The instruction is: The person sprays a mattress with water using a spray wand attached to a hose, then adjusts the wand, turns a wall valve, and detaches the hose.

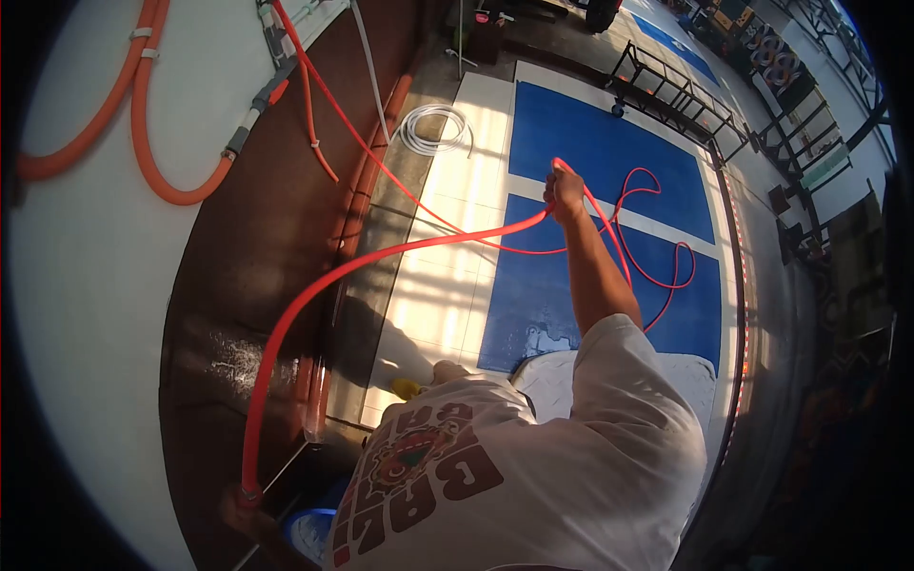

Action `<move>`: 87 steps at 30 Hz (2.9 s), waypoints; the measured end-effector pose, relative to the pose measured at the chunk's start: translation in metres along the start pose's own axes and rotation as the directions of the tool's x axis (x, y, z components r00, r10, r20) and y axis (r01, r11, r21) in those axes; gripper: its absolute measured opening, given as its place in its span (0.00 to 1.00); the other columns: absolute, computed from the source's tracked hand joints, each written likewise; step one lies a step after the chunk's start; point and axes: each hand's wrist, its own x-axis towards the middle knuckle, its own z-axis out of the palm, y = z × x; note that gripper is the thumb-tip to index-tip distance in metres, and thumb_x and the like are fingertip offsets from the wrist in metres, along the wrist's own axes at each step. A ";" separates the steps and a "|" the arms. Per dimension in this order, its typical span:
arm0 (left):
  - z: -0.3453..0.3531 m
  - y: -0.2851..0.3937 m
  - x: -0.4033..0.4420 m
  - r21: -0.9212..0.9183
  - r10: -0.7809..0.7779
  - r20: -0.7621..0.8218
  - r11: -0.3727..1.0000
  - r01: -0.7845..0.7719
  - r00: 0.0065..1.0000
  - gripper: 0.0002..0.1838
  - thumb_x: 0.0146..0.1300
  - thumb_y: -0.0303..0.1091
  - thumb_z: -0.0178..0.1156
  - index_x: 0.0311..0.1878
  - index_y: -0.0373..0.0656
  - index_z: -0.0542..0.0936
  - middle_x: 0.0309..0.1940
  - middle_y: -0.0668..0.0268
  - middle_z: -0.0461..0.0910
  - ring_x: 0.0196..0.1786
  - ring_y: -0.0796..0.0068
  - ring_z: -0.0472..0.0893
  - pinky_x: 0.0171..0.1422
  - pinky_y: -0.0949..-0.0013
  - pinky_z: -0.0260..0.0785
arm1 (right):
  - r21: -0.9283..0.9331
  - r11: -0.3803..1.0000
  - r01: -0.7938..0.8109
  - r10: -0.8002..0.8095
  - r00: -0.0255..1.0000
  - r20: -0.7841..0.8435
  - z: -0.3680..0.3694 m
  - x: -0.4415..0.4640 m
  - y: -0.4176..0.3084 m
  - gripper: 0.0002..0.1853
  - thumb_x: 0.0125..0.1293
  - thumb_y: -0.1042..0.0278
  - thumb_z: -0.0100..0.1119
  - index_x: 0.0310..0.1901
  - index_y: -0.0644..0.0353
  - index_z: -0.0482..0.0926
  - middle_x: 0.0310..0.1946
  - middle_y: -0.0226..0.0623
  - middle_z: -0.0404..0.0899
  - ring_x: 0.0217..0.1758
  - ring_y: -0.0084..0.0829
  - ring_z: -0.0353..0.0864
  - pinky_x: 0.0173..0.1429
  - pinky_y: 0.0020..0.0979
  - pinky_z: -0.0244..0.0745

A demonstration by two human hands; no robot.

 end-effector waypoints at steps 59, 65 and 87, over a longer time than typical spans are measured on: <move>0.195 0.020 0.185 0.209 -0.247 0.037 0.949 0.234 0.968 0.16 0.50 0.42 0.64 0.35 0.41 0.75 0.30 0.57 0.76 0.34 0.52 0.77 0.35 0.58 0.68 | -0.260 0.778 0.572 -0.090 0.511 0.855 0.500 0.058 0.107 0.27 0.64 0.45 0.51 0.32 0.70 0.71 0.19 0.39 0.73 0.20 0.26 0.72 0.22 0.26 0.66; 0.181 -0.017 0.167 0.458 -0.483 0.220 0.818 0.348 0.848 0.16 0.51 0.39 0.62 0.45 0.50 0.77 0.47 0.64 0.70 0.56 0.61 0.68 0.60 0.58 0.59 | -0.187 0.890 0.416 0.084 0.253 0.964 0.428 0.003 0.188 0.24 0.65 0.53 0.52 0.51 0.66 0.62 0.29 0.36 0.69 0.22 0.23 0.66 0.23 0.26 0.63; 0.215 -0.034 0.071 0.496 -0.816 -0.122 0.443 0.747 0.565 0.23 0.53 0.35 0.57 0.54 0.46 0.73 0.56 0.59 0.66 0.62 0.55 0.63 0.62 0.54 0.59 | 0.318 0.633 0.705 0.393 -0.647 0.653 0.416 -0.245 0.292 0.08 0.59 0.69 0.53 0.37 0.63 0.73 0.33 0.49 0.77 0.39 0.48 0.78 0.43 0.40 0.71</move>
